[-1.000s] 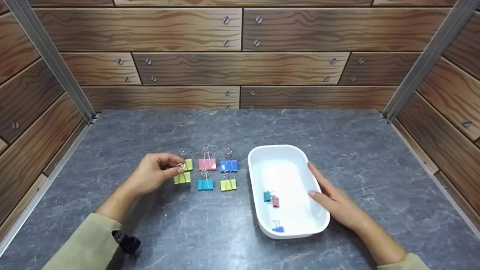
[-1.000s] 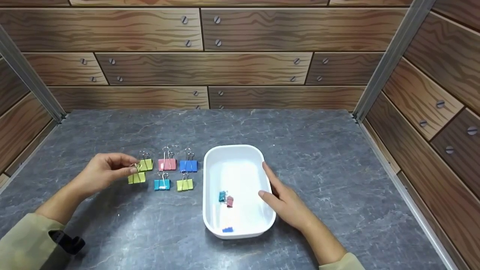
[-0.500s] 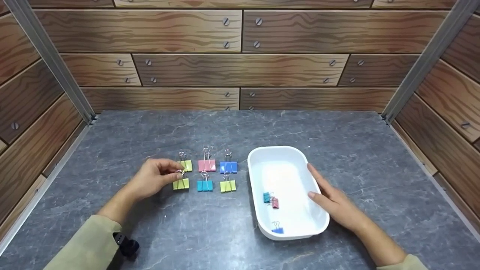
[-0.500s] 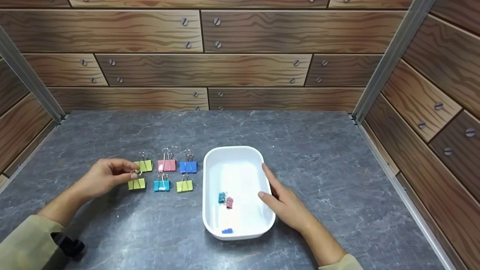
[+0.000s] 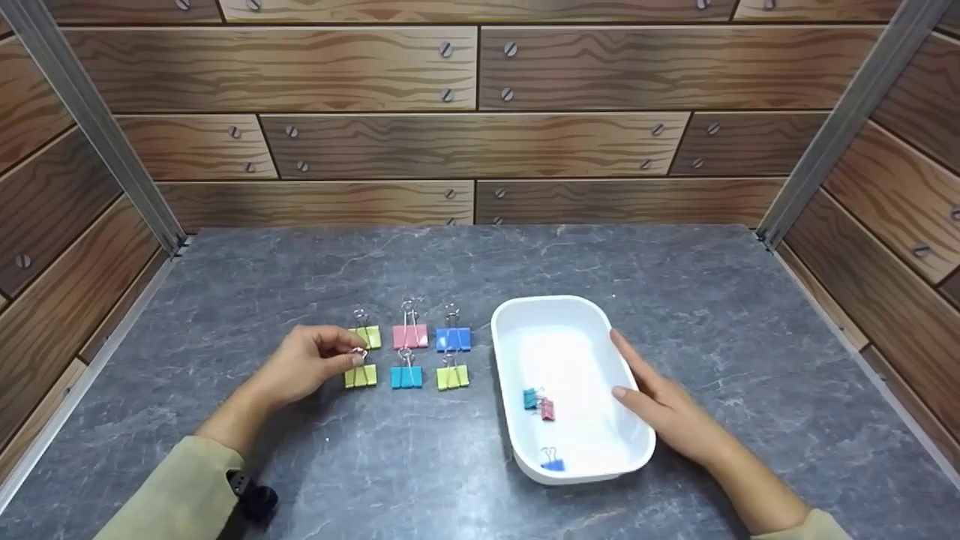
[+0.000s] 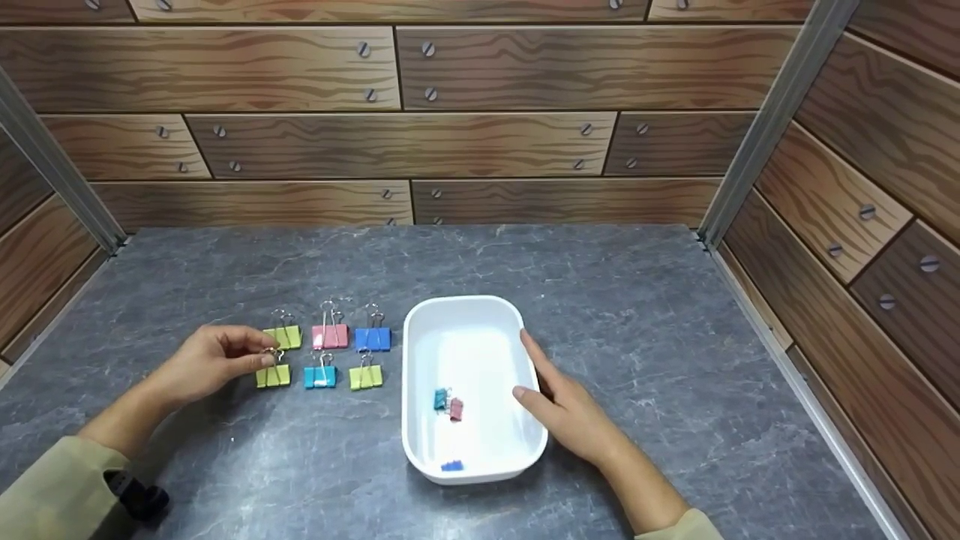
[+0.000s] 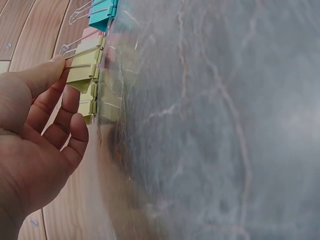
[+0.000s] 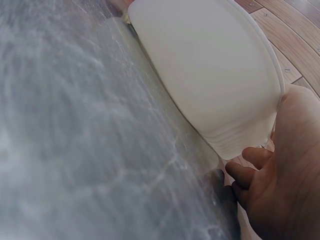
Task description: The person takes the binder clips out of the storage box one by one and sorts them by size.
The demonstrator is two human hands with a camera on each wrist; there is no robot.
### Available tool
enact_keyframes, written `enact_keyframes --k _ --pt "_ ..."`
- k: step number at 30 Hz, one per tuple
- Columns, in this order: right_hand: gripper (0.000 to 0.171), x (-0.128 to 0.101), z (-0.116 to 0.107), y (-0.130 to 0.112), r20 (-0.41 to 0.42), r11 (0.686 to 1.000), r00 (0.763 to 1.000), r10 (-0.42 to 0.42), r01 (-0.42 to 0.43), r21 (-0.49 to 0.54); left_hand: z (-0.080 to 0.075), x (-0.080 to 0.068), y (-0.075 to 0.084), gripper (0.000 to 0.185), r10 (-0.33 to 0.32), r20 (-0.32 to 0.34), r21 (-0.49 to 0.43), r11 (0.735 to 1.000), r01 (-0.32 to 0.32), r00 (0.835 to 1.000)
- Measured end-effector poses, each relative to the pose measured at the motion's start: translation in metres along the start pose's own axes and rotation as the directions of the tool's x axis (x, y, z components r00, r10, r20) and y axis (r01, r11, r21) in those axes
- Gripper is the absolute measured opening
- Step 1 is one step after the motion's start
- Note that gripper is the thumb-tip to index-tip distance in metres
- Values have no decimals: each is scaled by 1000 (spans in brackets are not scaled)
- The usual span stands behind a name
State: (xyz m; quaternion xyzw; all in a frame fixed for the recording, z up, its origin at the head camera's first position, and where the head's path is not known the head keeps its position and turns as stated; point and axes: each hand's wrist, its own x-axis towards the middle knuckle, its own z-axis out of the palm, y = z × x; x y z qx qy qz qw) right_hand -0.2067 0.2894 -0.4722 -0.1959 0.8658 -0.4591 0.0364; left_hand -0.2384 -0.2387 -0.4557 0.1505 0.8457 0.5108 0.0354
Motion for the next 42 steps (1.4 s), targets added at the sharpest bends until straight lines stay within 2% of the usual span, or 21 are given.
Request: enact_keyframes --k 18,27,35,42 --pt "71 0 0 0 -2 1000 1000 20 -20 -18 3 0 -5 23 -24 -3 -14 1000 24 1000" --pt "71 0 0 1 15 1000 1000 -7 6 25 3 0 -2 24 -16 -8 -17 1000 16 1000" --pt "72 1 0 1 8 1000 1000 -7 7 22 2 0 -2 23 -16 -43 7 1000 17 999" --pt "72 0 0 1 7 1000 1000 4 -4 10 -1 -3 3 22 -49 -94 1 999 49 994"
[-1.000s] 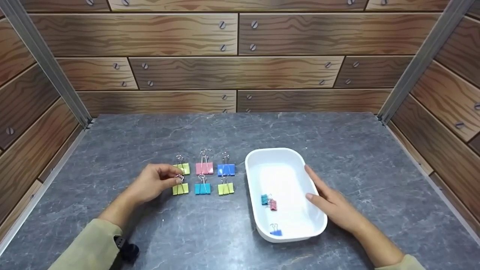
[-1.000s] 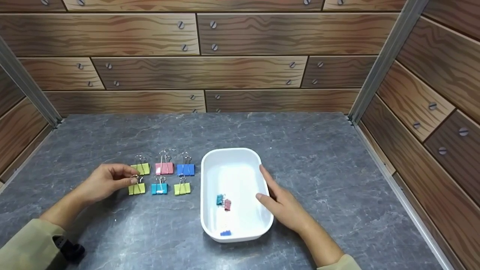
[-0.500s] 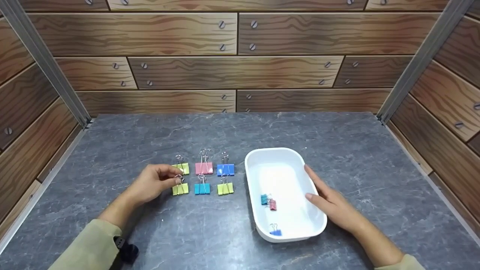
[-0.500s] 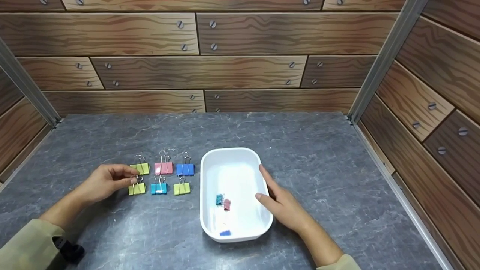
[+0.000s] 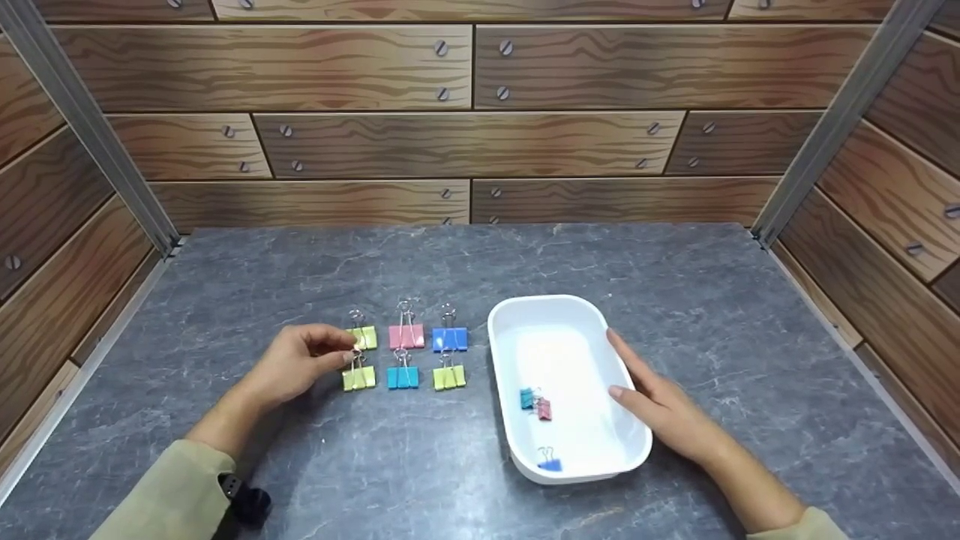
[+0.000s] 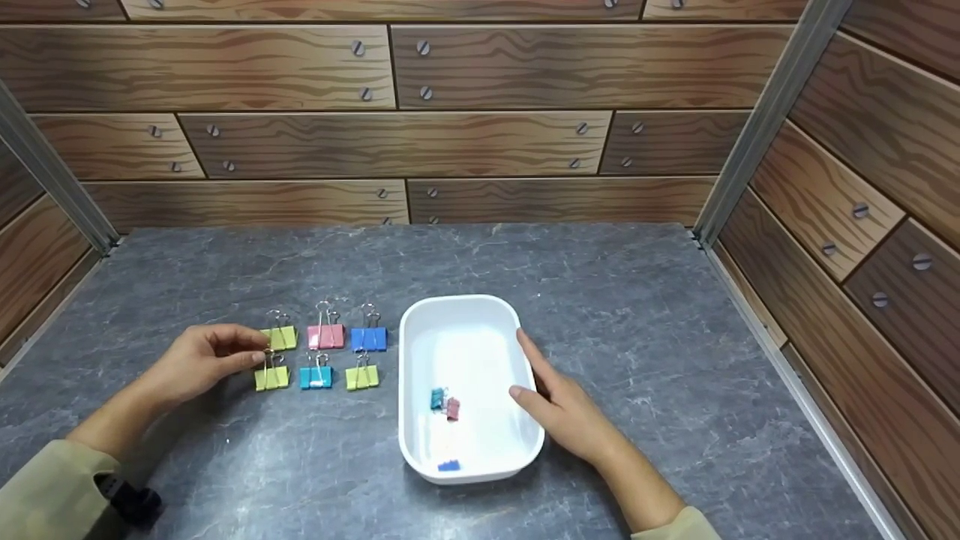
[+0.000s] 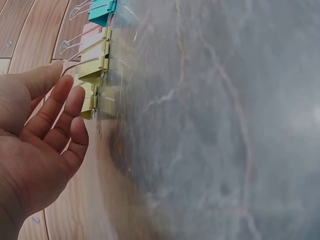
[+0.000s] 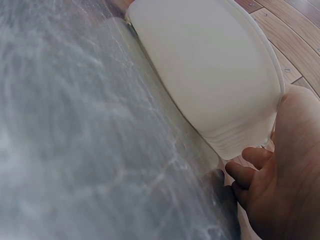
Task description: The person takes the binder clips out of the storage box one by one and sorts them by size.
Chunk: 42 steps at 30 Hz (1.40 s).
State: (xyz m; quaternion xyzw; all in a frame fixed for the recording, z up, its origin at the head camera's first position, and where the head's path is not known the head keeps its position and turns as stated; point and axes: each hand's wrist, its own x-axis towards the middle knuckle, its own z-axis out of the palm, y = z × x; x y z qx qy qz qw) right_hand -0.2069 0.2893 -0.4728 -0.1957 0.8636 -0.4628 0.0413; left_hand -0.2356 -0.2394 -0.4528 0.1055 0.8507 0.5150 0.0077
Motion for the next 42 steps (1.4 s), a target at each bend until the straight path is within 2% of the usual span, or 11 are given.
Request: enact_keyframes --k 7,12,17,21,25,28,30,37,42 --pt "72 -1 1 0 4 1000 1000 11 -11 3 -7 -2 10 24 -12 -27 -10 1000 12 1000" --pt "71 -2 0 0 10 1000 1000 18 -18 26 -7 1 28 23 6 -31 1 1000 -6 1000" --pt "71 -2 1 1 13 998 1000 8 -9 55 5 5 55 19 72 9 7 997 -72 997" --pt "71 -2 1 2 8 999 1000 -2 1 45 23 9 76 18 145 95 -11 989 -145 985" --pt "72 -2 0 1 10 999 1000 -1 0 39 46 13 97 18 237 188 -27 971 -236 953" --pt "72 -2 0 1 6 1000 1000 -1 1 29 67 18 111 18 321 237 -59 947 -316 917" --pt "72 -2 -1 1 6 1000 1000 -2 1 26 82 21 119 19 353 279 -84 935 -343 893" --pt "72 -1 0 1 -1 1000 1000 -12 12 7 134 28 137 19 347 428 -128 937 -324 834" --pt "72 -1 0 1 6 1000 1000 -8 8 23 157 32 139 15 356 515 -159 934 -321 780"
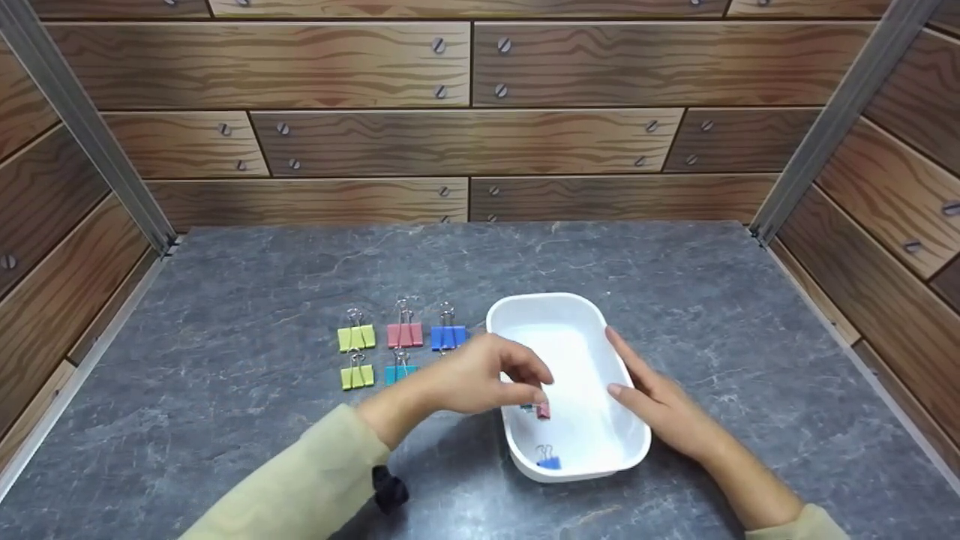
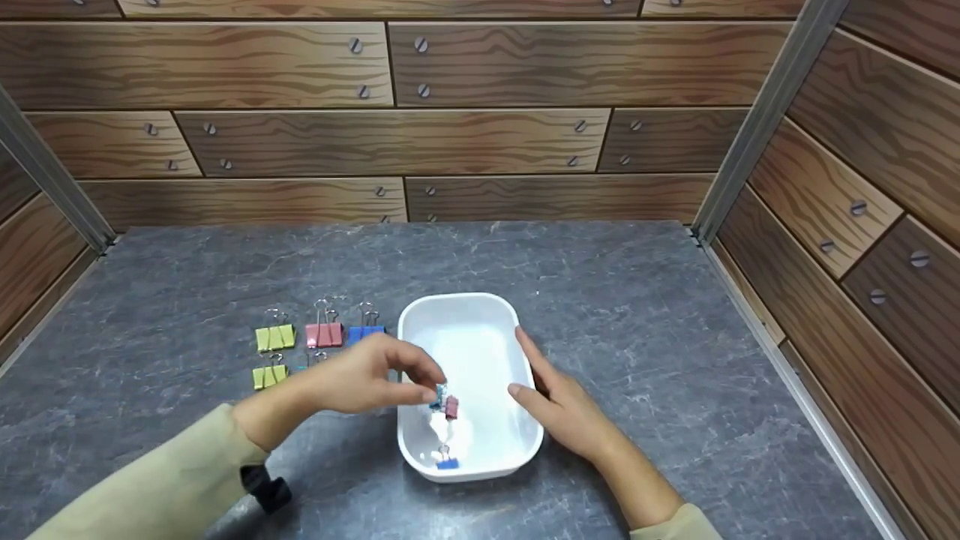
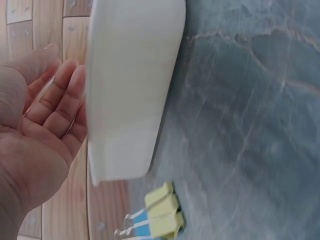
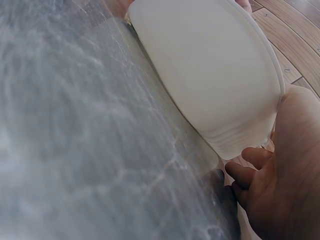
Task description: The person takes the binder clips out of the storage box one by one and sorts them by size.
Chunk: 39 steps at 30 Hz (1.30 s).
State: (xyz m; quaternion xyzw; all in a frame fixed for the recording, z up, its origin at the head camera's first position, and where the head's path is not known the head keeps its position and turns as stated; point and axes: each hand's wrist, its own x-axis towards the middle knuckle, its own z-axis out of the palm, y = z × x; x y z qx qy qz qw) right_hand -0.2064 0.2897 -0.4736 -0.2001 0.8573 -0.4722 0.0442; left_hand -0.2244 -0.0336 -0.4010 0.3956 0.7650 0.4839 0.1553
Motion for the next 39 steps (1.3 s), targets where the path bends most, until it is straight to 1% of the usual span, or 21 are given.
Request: enact_keyframes --k 4,8,11,13,16,20,23,31,39 --pt "72 1 0 -1 15 1000 1000 5 -6 12 6 5 -3 16 3 65 43 999 -6 998" --pt "72 1 0 -3 13 1000 1000 5 -5 -2 11 9 -5 17 12 128 108 994 -26 992" --pt "72 2 -1 -4 11 1000 1000 7 -7 -10 14 10 -7 17 9 161 180 983 -39 987" --pt "72 2 -1 -5 11 1000 1000 9 -9 -12 17 11 -8 17 7 172 234 971 -48 985" --pt "72 2 -1 -5 10 1000 1000 5 -5 -14 20 10 -9 17 21 174 311 948 -75 984" --pt "72 4 -1 -4 10 1000 1000 -5 5 -14 23 10 -10 16 44 172 375 921 -107 984" --pt "72 4 -1 -4 12 1000 1000 -11 11 -15 24 10 -10 16 47 179 410 904 -118 983" --pt "71 0 -1 -3 7 1000 1000 -3 3 5 26 14 -8 13 -8 221 466 879 -99 975" --pt "72 0 0 -2 6 1000 1000 -3 3 13 27 17 -2 10 -93 249 503 863 -47 964"
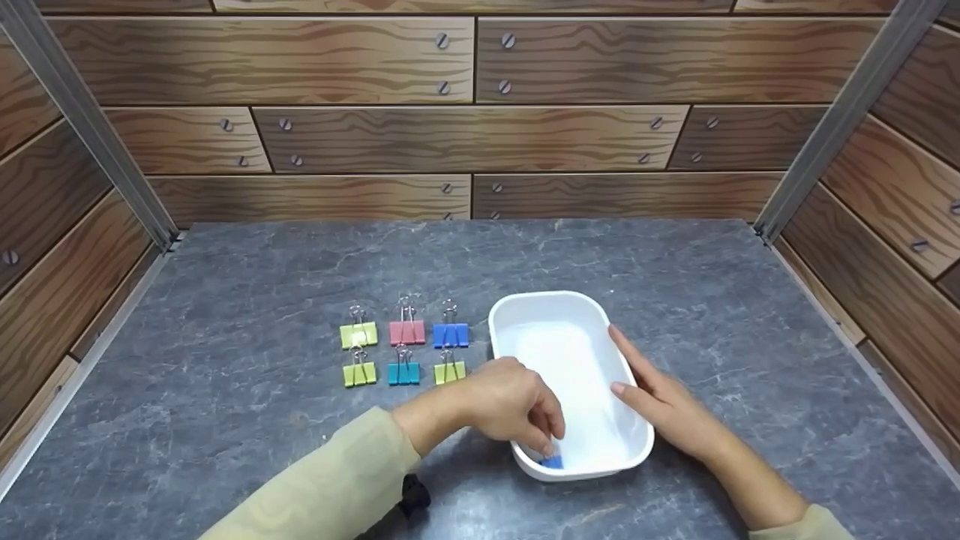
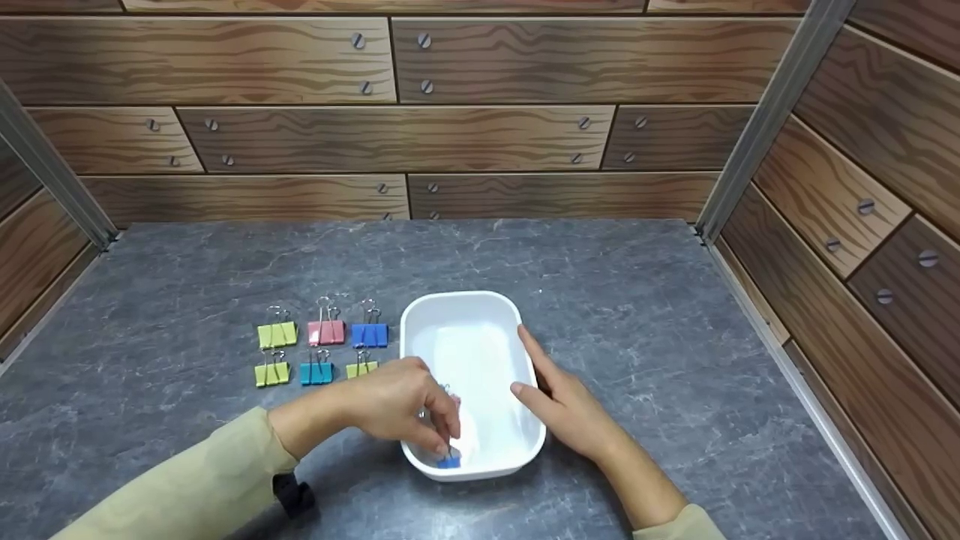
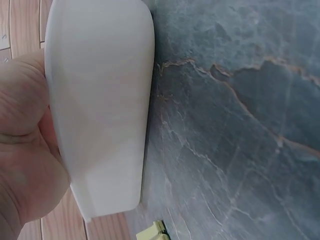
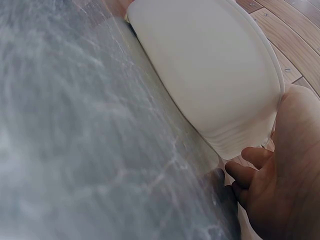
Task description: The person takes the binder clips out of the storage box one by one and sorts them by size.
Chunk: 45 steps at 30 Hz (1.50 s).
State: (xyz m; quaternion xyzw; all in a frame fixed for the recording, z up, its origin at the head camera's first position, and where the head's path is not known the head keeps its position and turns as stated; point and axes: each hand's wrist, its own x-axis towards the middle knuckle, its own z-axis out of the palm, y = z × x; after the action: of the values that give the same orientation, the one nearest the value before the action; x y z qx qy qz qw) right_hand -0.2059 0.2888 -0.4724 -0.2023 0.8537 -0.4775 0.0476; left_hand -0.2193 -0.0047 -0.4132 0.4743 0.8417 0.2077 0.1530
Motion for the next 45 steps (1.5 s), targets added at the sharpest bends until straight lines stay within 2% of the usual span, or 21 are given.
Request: enact_keyframes --k 20,32,39,45 --pt "72 0 0 1 8 1000 1000 -12 12 12 -1 4 6 7 -78 57 80 994 73 995" --pt "71 1 0 0 -7 1000 1000 -16 16 -10 -1 6 6 6 -71 59 66 996 67 996" --pt "72 0 -1 0 -14 999 1000 -11 11 -38 -1 6 7 5 -68 40 49 997 66 997" --pt "72 0 -1 -1 -7 999 1000 -8 7 -48 2 4 5 4 -45 -47 15 999 46 998"
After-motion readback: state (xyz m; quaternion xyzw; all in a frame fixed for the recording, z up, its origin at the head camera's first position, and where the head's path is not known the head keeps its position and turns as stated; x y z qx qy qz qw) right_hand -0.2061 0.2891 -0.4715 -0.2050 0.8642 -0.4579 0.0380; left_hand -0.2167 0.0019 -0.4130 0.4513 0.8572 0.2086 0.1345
